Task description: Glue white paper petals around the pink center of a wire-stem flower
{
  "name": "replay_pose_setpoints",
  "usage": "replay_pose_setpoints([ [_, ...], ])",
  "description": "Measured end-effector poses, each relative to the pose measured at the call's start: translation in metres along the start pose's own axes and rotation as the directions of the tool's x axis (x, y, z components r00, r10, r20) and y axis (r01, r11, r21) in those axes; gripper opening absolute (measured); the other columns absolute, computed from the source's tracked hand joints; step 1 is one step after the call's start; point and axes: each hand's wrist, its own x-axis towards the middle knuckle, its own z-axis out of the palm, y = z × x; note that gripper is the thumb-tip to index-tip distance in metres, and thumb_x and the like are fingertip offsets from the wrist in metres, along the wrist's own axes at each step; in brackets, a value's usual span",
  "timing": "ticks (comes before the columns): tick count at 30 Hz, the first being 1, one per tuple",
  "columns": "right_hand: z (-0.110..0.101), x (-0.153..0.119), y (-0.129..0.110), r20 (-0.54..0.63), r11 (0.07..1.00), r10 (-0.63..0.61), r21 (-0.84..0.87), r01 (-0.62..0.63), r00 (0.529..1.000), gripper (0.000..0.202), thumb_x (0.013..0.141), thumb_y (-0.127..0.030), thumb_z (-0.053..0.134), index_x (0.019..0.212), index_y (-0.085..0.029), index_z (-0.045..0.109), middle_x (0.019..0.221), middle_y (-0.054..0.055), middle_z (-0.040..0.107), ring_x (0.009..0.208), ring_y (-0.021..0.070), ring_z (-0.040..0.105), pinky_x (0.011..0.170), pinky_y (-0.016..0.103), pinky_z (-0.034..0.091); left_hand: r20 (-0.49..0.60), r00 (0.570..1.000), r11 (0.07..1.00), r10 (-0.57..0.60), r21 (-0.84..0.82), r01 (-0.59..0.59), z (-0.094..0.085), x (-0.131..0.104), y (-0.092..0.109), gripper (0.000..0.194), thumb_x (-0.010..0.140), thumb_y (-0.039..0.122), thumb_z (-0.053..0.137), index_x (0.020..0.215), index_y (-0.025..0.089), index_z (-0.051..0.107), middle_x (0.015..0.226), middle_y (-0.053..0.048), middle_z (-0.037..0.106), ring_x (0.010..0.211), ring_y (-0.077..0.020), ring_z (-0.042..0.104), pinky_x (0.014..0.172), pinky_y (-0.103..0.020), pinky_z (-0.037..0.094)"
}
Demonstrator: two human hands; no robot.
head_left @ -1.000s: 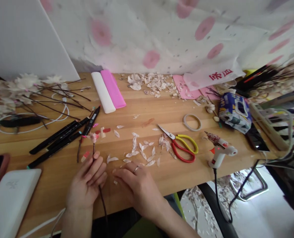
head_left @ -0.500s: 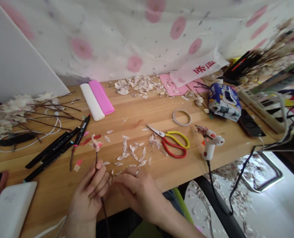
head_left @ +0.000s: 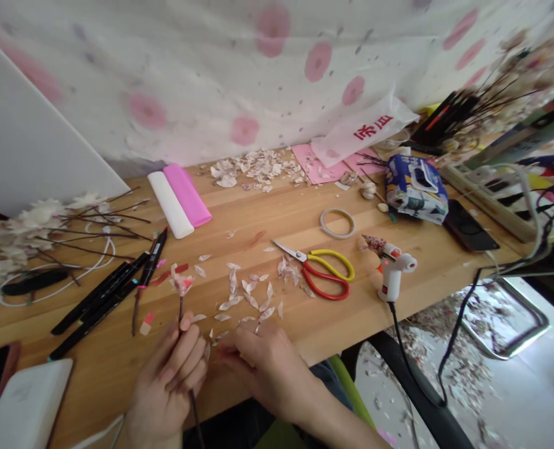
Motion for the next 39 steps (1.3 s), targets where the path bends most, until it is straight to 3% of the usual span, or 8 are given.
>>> replay_pose_setpoints([
  [7, -0.023, 0.004, 0.024, -0.192, 0.997, -0.072, -0.030, 0.067, 0.979, 0.010, 0.098, -0.019, 0.063, 0.090, -0.021, 0.069, 0.082, 0.001, 0.071, 0.077, 0.0149, 0.067, 0.088, 0.030, 0.054, 0.048, 0.999, 1.000, 0.023, -0.013, -0.023, -0.003, -0.003, 0.003, 0.013, 0.089, 0.006, 0.067, 0.081, 0.016, 0.066, 0.056, 0.012, 0.005, 0.045, -0.0053, 0.009, 0.039, -0.018, 0.008],
  [10, -0.035, 0.008, 0.039, -0.180, 0.982, -0.080, -0.184, 0.047, 0.980, 0.011, 0.096, -0.014, 0.064, 0.087, -0.020, 0.066, 0.077, -0.002, 0.070, 0.073, 0.0151, 0.067, 0.115, 0.051, 0.037, 0.045, 0.999, 1.000, -0.006, 0.010, 0.005, -0.001, -0.002, 0.003, 0.010, 0.084, 0.010, 0.077, 0.082, 0.015, 0.068, 0.056, 0.013, 0.004, 0.046, -0.0043, 0.007, 0.041, -0.019, 0.006],
  [15, -0.035, 0.010, 0.048, -0.150, 0.964, -0.002, -0.263, -0.038, 0.989, 0.016, 0.096, -0.011, 0.061, 0.083, -0.020, 0.065, 0.076, -0.001, 0.070, 0.074, 0.0167, 0.067, 0.117, 0.061, 0.029, 0.047, 0.999, 0.999, -0.006, 0.051, 0.004, 0.006, -0.002, 0.005, 0.018, 0.075, 0.012, 0.087, 0.077, 0.015, 0.069, 0.054, 0.013, 0.003, 0.045, -0.0032, 0.006, 0.040, -0.018, 0.006],
  [20, -0.027, 0.003, 0.039, -0.113, 0.973, -0.018, -0.231, -0.009, 0.993, 0.012, 0.094, -0.011, 0.064, 0.085, -0.020, 0.067, 0.079, 0.000, 0.070, 0.080, 0.0170, 0.069, 0.103, 0.042, 0.050, -0.014, 1.000, 0.998, -0.003, 0.056, 0.004, 0.008, -0.003, 0.007, 0.021, 0.072, 0.016, 0.090, 0.076, 0.018, 0.070, 0.056, 0.012, 0.002, 0.046, -0.0046, 0.005, 0.038, -0.014, 0.015],
  [23, -0.031, -0.002, 0.036, -0.118, 0.976, -0.045, -0.217, 0.018, 0.992, 0.011, 0.095, -0.013, 0.063, 0.087, -0.020, 0.067, 0.078, 0.000, 0.070, 0.078, 0.0161, 0.069, 0.108, 0.045, 0.047, -0.034, 0.999, 0.997, -0.004, 0.078, 0.007, 0.008, -0.003, 0.007, 0.023, 0.068, 0.013, 0.092, 0.075, 0.017, 0.070, 0.056, 0.012, 0.002, 0.046, -0.0044, 0.005, 0.038, -0.013, 0.019],
  [26, -0.044, -0.008, 0.039, -0.217, 0.981, -0.071, -0.190, 0.029, 0.974, 0.009, 0.095, -0.017, 0.066, 0.088, -0.022, 0.068, 0.076, -0.003, 0.072, 0.072, 0.0145, 0.070, 0.111, 0.047, 0.045, -0.030, 1.000, 0.996, -0.007, 0.084, 0.009, 0.006, -0.002, 0.008, 0.024, 0.068, 0.014, 0.092, 0.075, 0.016, 0.069, 0.055, 0.013, 0.002, 0.046, -0.0046, 0.005, 0.037, -0.013, 0.021],
  [32, -0.081, -0.021, 0.052, -0.482, 0.980, 0.021, -0.164, -0.113, 0.876, 0.005, 0.089, -0.020, 0.074, 0.084, -0.021, 0.073, 0.079, 0.001, 0.078, 0.072, 0.0179, 0.074, 0.071, 0.027, 0.058, -0.025, 1.000, 0.998, -0.006, 0.060, 0.007, 0.002, -0.002, 0.007, 0.014, 0.080, 0.017, 0.082, 0.079, 0.017, 0.068, 0.056, 0.012, 0.006, 0.046, -0.0064, 0.008, 0.038, -0.014, 0.021],
  [39, -0.087, -0.012, 0.033, -0.574, 0.987, 0.006, -0.126, -0.096, 0.819, 0.009, 0.086, -0.014, 0.076, 0.086, -0.023, 0.076, 0.082, -0.002, 0.080, 0.075, 0.0154, 0.076, 0.074, 0.023, 0.058, 0.135, 0.990, 0.998, -0.029, 0.063, 0.020, 0.021, 0.002, -0.004, 0.010, 0.080, 0.015, 0.084, 0.080, 0.016, 0.074, 0.051, 0.013, 0.005, 0.043, -0.0042, 0.003, 0.037, -0.018, 0.006],
])
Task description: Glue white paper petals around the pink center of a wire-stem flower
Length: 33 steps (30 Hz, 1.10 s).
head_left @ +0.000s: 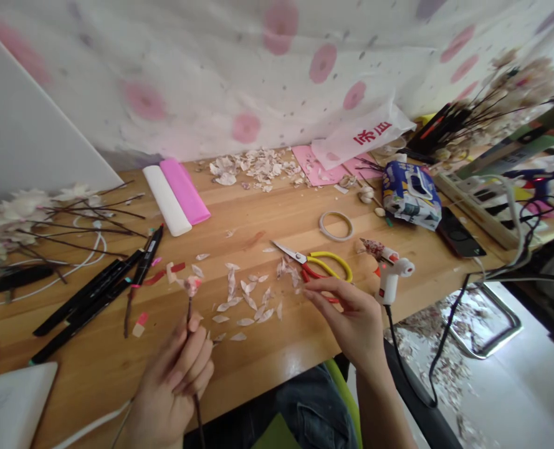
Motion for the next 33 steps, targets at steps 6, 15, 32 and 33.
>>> replay_pose_setpoints([
  [6, 0.029, 0.013, -0.049, 0.072, 0.945, -0.218, 0.264, 0.192, 0.973, 0.017, 0.089, -0.003, 0.070, 0.092, -0.020, 0.073, 0.085, 0.000, 0.077, 0.079, 0.0119, 0.072, 0.077, 0.023, 0.056, 0.058, 0.997, 0.999, -0.045, 0.008, 0.045, 0.025, -0.002, -0.014, 0.013, 0.086, 0.029, 0.081, 0.080, 0.018, 0.078, 0.045, 0.013, 0.007, 0.040, -0.0042, 0.001, 0.035, -0.017, 0.005],
  [15, 0.047, 0.011, -0.065, 0.087, 0.916, -0.314, 0.290, 0.277, 0.946, 0.017, 0.090, -0.001, 0.068, 0.094, -0.017, 0.069, 0.085, 0.002, 0.075, 0.080, 0.0140, 0.070, 0.075, 0.028, 0.054, 0.217, 0.976, 1.000, -0.019, -0.010, 0.021, 0.025, -0.009, -0.028, 0.022, 0.101, 0.032, 0.059, 0.091, 0.021, 0.077, 0.043, 0.013, 0.013, 0.034, -0.0025, 0.002, 0.034, -0.011, 0.016],
  [32, 0.047, 0.016, -0.067, 0.074, 0.909, -0.390, 0.189, 0.371, 0.918, 0.018, 0.090, 0.001, 0.067, 0.094, -0.016, 0.069, 0.086, 0.004, 0.074, 0.081, 0.0138, 0.068, 0.074, 0.028, 0.055, 0.239, 0.971, 0.999, 0.027, -0.034, -0.019, 0.022, -0.011, -0.033, 0.026, 0.103, 0.031, 0.053, 0.094, 0.020, 0.074, 0.045, 0.012, 0.016, 0.035, -0.0032, 0.004, 0.036, -0.009, 0.022],
  [33, 0.047, 0.016, -0.068, 0.069, 0.909, -0.389, 0.188, 0.371, 0.918, 0.018, 0.090, 0.001, 0.067, 0.094, -0.017, 0.069, 0.086, 0.003, 0.074, 0.082, 0.0137, 0.069, 0.075, 0.028, 0.055, 0.244, 0.970, 0.999, 0.023, -0.032, -0.015, 0.021, -0.011, -0.033, 0.026, 0.104, 0.031, 0.052, 0.094, 0.020, 0.074, 0.045, 0.012, 0.016, 0.035, -0.0032, 0.004, 0.036, -0.009, 0.022],
])
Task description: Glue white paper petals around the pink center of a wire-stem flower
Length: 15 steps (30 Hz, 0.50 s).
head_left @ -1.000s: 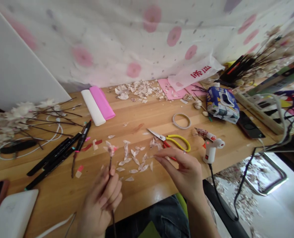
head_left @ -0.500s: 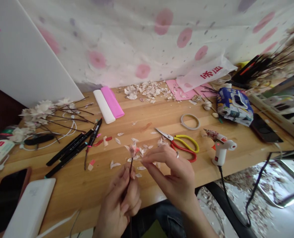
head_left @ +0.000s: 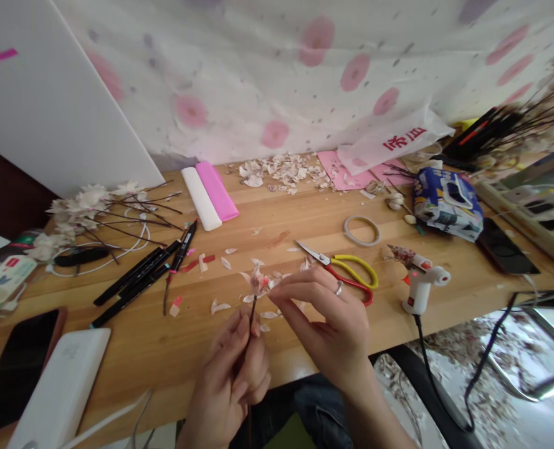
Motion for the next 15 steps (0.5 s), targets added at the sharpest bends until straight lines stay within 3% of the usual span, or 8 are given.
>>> replay_pose_setpoints([
  [15, 0.0019, 0.0093, -0.0031, 0.016, 0.996, -0.020, -0.087, 0.021, 1.000, 0.016, 0.094, -0.007, 0.067, 0.099, -0.022, 0.067, 0.089, 0.002, 0.077, 0.083, 0.0162, 0.072, 0.076, 0.030, 0.055, -0.015, 1.000, 1.000, -0.022, 0.012, 0.022, 0.0017, 0.0010, 0.0032, 0.023, 0.102, 0.033, 0.056, 0.090, 0.020, 0.070, 0.044, 0.013, 0.016, 0.034, -0.0034, 0.003, 0.035, -0.009, 0.023],
])
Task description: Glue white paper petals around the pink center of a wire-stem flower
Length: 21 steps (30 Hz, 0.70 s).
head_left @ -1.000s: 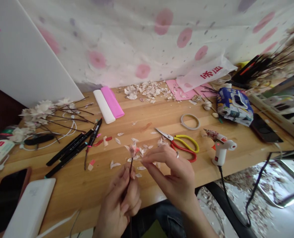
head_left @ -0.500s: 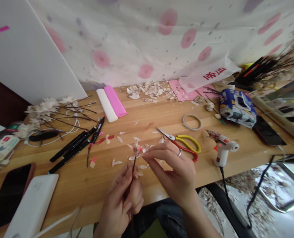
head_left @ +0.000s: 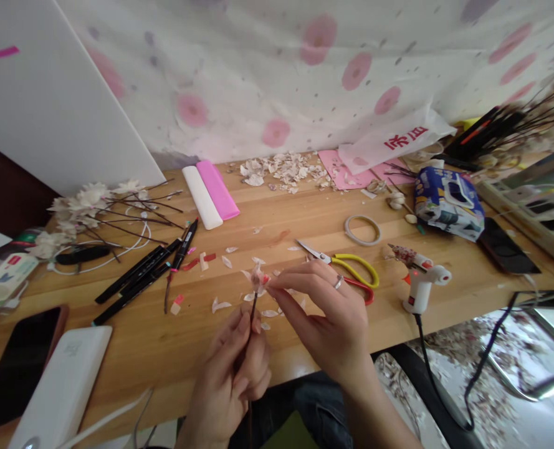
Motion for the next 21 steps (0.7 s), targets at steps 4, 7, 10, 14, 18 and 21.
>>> replay_pose_setpoints([
  [4, 0.0009, 0.0009, 0.0026, 0.026, 1.000, -0.018, -0.003, 0.018, 1.000, 0.016, 0.094, -0.007, 0.066, 0.102, -0.021, 0.066, 0.089, 0.003, 0.077, 0.083, 0.0162, 0.071, 0.076, 0.030, 0.055, 0.007, 1.000, 1.000, 0.011, -0.001, -0.011, -0.0025, 0.0001, 0.0003, 0.025, 0.103, 0.032, 0.054, 0.092, 0.020, 0.072, 0.044, 0.013, 0.016, 0.035, -0.0032, 0.003, 0.035, -0.008, 0.023],
  [7, 0.0008, -0.0003, 0.0042, 0.033, 1.000, -0.018, -0.015, 0.018, 0.999, 0.020, 0.095, -0.007, 0.066, 0.108, -0.023, 0.065, 0.089, 0.001, 0.077, 0.079, 0.0157, 0.069, 0.074, 0.030, 0.055, 0.020, 1.000, 1.000, 0.007, -0.015, -0.007, -0.0040, 0.0001, 0.0012, 0.024, 0.103, 0.031, 0.053, 0.093, 0.020, 0.072, 0.044, 0.013, 0.015, 0.034, -0.0032, 0.003, 0.035, -0.008, 0.023],
  [10, 0.0003, -0.0024, 0.0049, 0.020, 1.000, 0.002, -0.023, -0.002, 1.000, 0.028, 0.094, -0.007, 0.066, 0.114, -0.025, 0.061, 0.094, 0.000, 0.077, 0.079, 0.0151, 0.068, 0.075, 0.030, 0.055, 0.016, 1.000, 0.999, -0.009, -0.031, 0.009, -0.0050, 0.0002, 0.0019, 0.023, 0.103, 0.030, 0.054, 0.092, 0.020, 0.072, 0.043, 0.013, 0.014, 0.035, -0.0038, 0.003, 0.035, -0.009, 0.022],
  [14, 0.0000, -0.0044, 0.0053, 0.015, 0.999, 0.030, -0.038, -0.029, 0.999, 0.034, 0.093, -0.008, 0.068, 0.119, -0.027, 0.059, 0.095, -0.001, 0.076, 0.080, 0.0148, 0.068, 0.076, 0.029, 0.055, 0.020, 1.000, 0.998, -0.015, -0.053, 0.016, -0.0062, 0.0009, 0.0023, 0.023, 0.104, 0.028, 0.053, 0.093, 0.019, 0.071, 0.043, 0.014, 0.014, 0.035, -0.0046, 0.003, 0.035, -0.009, 0.022],
  [18, -0.0003, -0.0041, 0.0068, 0.020, 0.999, 0.010, -0.037, -0.010, 1.000, 0.036, 0.092, -0.007, 0.069, 0.121, -0.026, 0.059, 0.093, -0.001, 0.076, 0.081, 0.0155, 0.069, 0.075, 0.028, 0.055, 0.052, 0.999, 0.997, -0.010, -0.070, 0.014, -0.0072, 0.0006, 0.0033, 0.024, 0.105, 0.027, 0.050, 0.094, 0.018, 0.071, 0.043, 0.014, 0.015, 0.035, -0.0046, 0.004, 0.035, -0.008, 0.022],
  [21, -0.0013, -0.0025, 0.0082, 0.040, 1.000, 0.006, -0.026, -0.005, 0.999, 0.040, 0.092, -0.007, 0.068, 0.125, -0.027, 0.058, 0.092, -0.001, 0.076, 0.082, 0.0168, 0.069, 0.076, 0.030, 0.055, 0.049, 0.998, 0.997, -0.030, -0.065, 0.034, -0.0078, 0.0001, 0.0044, 0.025, 0.105, 0.028, 0.050, 0.094, 0.019, 0.070, 0.044, 0.013, 0.015, 0.036, -0.0053, 0.005, 0.035, -0.009, 0.022],
])
